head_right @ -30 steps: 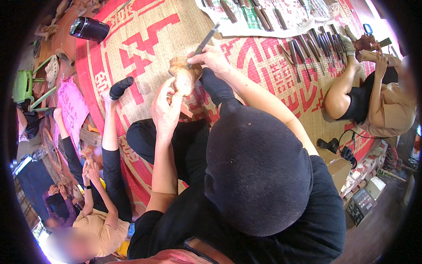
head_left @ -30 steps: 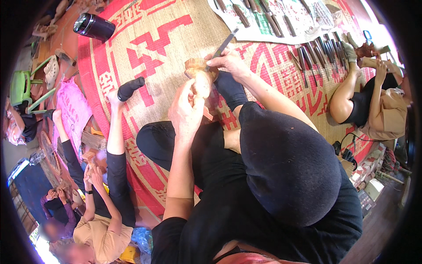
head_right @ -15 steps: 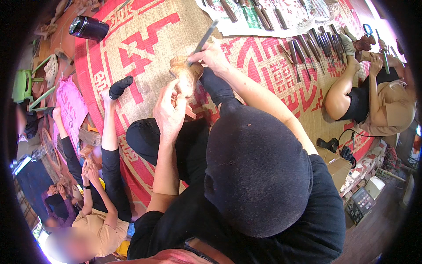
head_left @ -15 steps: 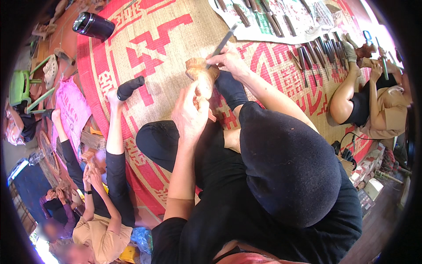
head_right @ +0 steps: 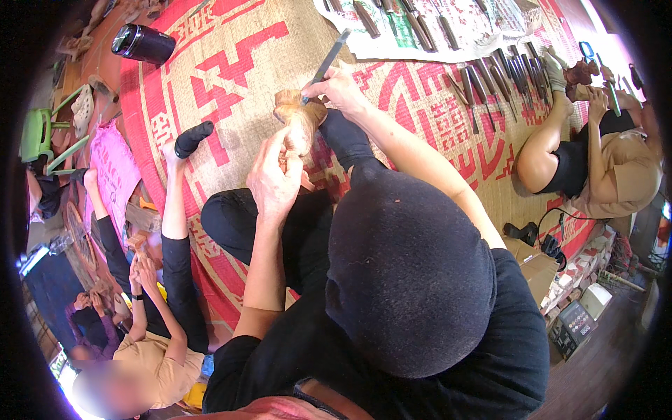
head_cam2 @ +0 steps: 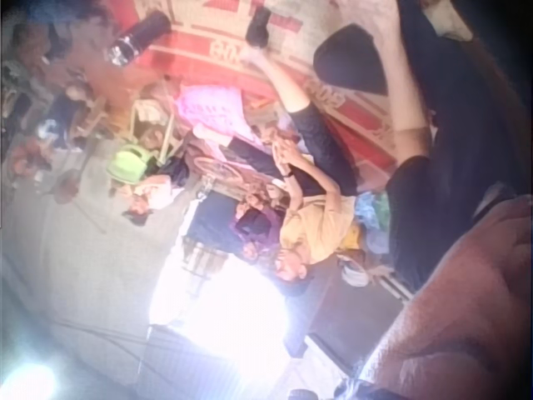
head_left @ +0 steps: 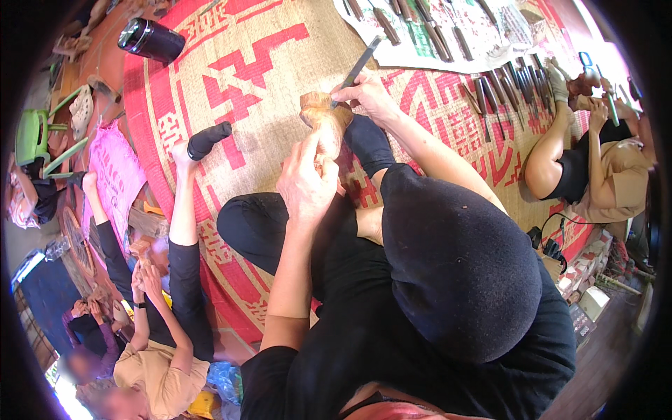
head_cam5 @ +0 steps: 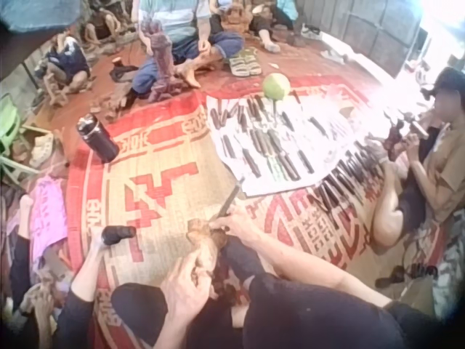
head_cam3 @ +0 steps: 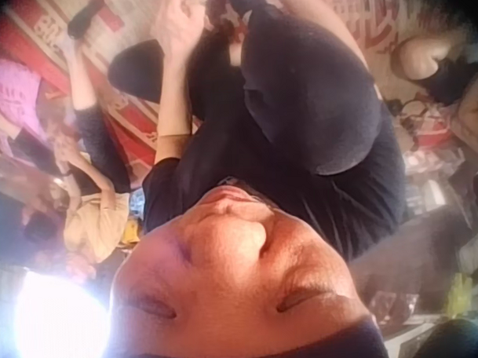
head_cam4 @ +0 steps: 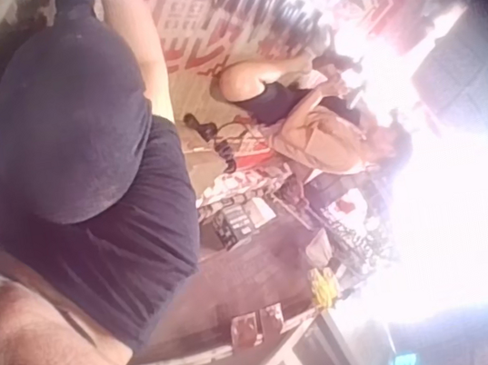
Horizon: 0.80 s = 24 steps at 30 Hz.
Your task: The person sits on a mat and carves a small piece of wood using a knife. They hold the wood in their left hand and use the knife in their right hand to shape the object. The person occasionally rotates the wood to access different sides while working.
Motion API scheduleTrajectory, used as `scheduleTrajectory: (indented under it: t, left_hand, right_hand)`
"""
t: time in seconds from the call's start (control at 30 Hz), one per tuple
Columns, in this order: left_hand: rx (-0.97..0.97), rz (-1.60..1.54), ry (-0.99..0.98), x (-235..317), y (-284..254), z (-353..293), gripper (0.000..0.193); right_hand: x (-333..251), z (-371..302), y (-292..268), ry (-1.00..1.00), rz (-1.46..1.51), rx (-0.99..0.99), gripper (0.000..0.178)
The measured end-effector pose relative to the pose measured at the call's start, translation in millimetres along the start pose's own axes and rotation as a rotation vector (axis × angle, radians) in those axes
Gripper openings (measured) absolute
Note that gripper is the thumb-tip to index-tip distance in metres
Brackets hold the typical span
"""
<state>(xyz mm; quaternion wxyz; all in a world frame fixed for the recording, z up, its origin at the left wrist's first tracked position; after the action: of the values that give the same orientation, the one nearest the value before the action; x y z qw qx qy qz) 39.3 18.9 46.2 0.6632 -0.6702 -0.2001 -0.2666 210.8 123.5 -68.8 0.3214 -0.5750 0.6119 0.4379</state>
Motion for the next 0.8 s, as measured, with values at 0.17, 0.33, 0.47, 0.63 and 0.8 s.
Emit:
scheduleTrajectory:
  t: [0.17,0.33,0.47,0.63,0.8]
  left_hand:
    - [0.017,-0.003,0.048,-2,2,-3,0.043]
    - [0.030,0.010,0.042,3,-1,0,0.042]
    - [-0.017,0.030,0.041,5,1,0,0.040]
    - [0.036,0.045,0.083,5,4,-2,0.039]
    - [0.017,0.069,0.079,4,5,-3,0.039]
  right_hand:
    - [-6,-10,6,0.014,-0.081,0.011,0.014]
    - [-8,-2,2,0.001,-0.005,-0.013,0.020]
    - [-9,-9,8,0.001,0.038,-0.023,0.020]
    - [-15,-7,3,-0.007,-0.034,-0.003,0.022]
    - [-13,-5,6,-0.020,-0.073,0.004,0.019]
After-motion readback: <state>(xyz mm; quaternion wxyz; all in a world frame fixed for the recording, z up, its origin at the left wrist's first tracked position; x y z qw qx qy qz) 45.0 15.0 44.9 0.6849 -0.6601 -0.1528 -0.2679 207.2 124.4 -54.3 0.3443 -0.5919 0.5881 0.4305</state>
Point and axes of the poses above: each hand's wrist, its own z-axis towards the middle knuckle, its own y-axis out of the palm, x = y × z, the point moved 6 cm from there along z, towards the middle knuckle, and after that the axes turned 3 degrees about z, right-handed, at the moved point
